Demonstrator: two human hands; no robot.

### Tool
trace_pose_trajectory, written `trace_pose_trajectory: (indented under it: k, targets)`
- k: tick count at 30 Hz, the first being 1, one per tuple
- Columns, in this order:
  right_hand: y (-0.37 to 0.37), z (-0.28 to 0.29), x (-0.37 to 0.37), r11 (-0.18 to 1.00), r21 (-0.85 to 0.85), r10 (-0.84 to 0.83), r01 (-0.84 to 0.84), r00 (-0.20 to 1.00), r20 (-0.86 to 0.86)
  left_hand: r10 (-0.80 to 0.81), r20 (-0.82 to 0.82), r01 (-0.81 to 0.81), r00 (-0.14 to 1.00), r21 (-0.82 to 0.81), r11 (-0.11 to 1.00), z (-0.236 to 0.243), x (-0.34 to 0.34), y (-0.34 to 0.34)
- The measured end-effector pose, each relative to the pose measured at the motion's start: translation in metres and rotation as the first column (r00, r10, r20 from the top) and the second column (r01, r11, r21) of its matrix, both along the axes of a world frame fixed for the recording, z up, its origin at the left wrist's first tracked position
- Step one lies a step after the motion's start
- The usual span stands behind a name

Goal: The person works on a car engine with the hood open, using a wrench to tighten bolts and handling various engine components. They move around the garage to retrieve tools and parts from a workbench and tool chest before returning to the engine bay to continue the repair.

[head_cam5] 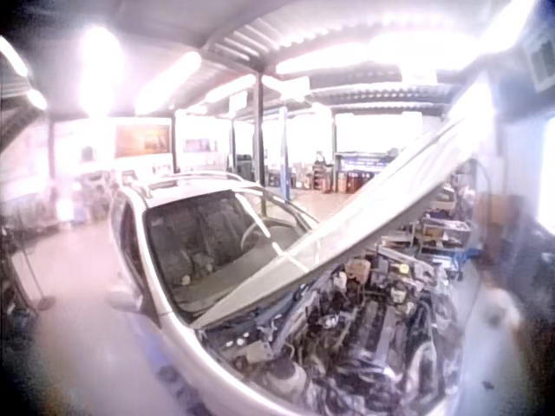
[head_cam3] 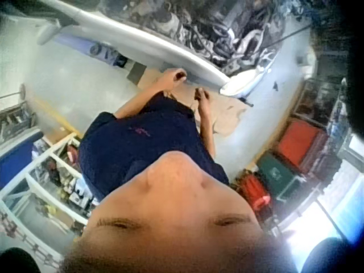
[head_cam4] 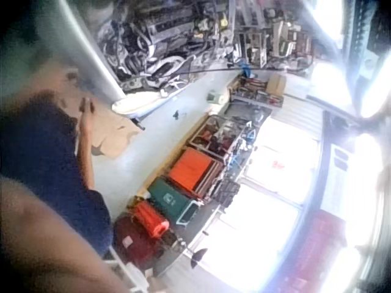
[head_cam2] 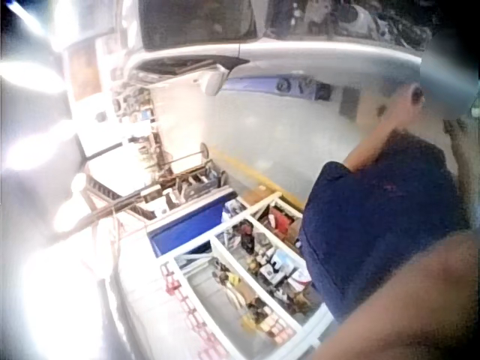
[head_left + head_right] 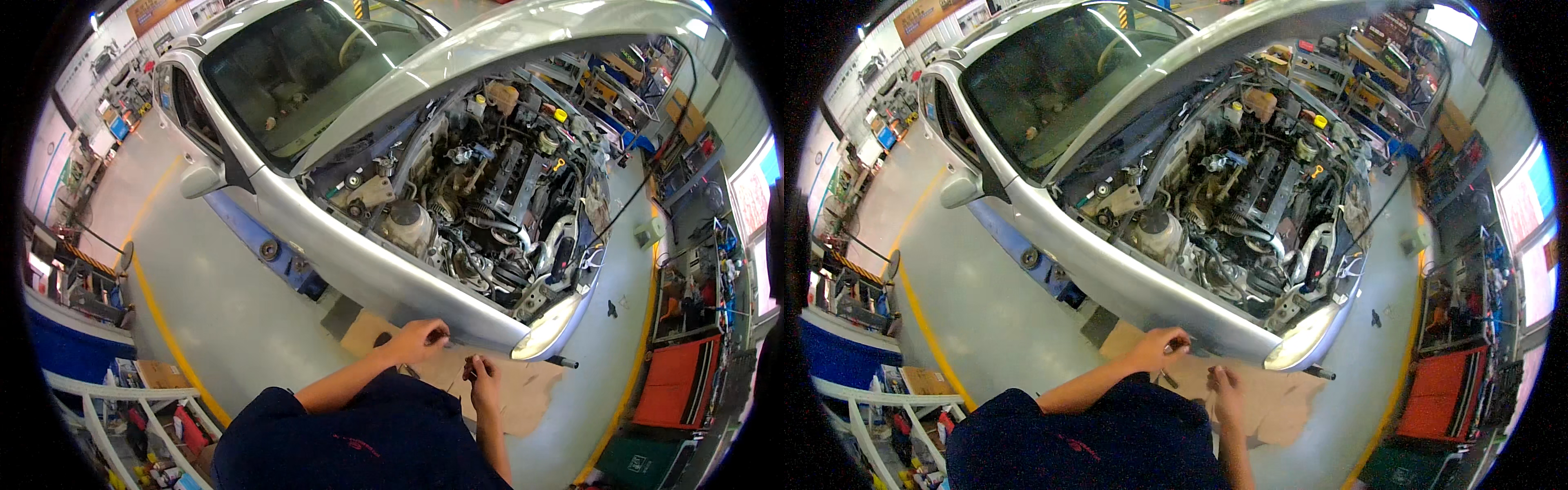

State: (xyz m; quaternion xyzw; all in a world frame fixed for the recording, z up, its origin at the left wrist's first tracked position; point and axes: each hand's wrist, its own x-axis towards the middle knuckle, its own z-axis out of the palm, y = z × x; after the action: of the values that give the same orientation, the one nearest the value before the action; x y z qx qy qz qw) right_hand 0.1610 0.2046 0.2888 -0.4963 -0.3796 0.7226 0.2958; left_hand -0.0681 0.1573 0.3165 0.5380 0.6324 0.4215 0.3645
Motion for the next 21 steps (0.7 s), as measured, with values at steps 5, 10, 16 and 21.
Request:
trace_pose_trajectory:
  k: [5, 10, 16, 21]
  targets:
    - [0.015, 0.009, -0.072, 0.999, 0.036, -0.026, 0.026, 1.0, 0.002, 0.091, -0.027, -0.088, 0.995, 0.082, 0.993, -0.01, -0.073, 0.033]
    - [0.007, 0.006, -0.11, 0.99, 0.032, -0.134, 0.135, 0.991, -0.006, 0.084, -0.085, -0.073, 0.993, 0.13, 0.989, -0.013, -0.13, 0.083]
    - [-0.011, -0.001, -0.118, 0.952, -0.035, -0.304, 0.305, 0.952, 0.044, 0.103, -0.256, -0.064, 0.961, 0.156, 0.986, -0.051, -0.158, 0.121]
    - [-0.015, -0.009, -0.108, 0.945, -0.051, -0.322, 0.323, 0.946, 0.034, 0.019, -0.47, -0.009, 0.882, 0.024, 1.0, -0.063, -0.153, 0.125]
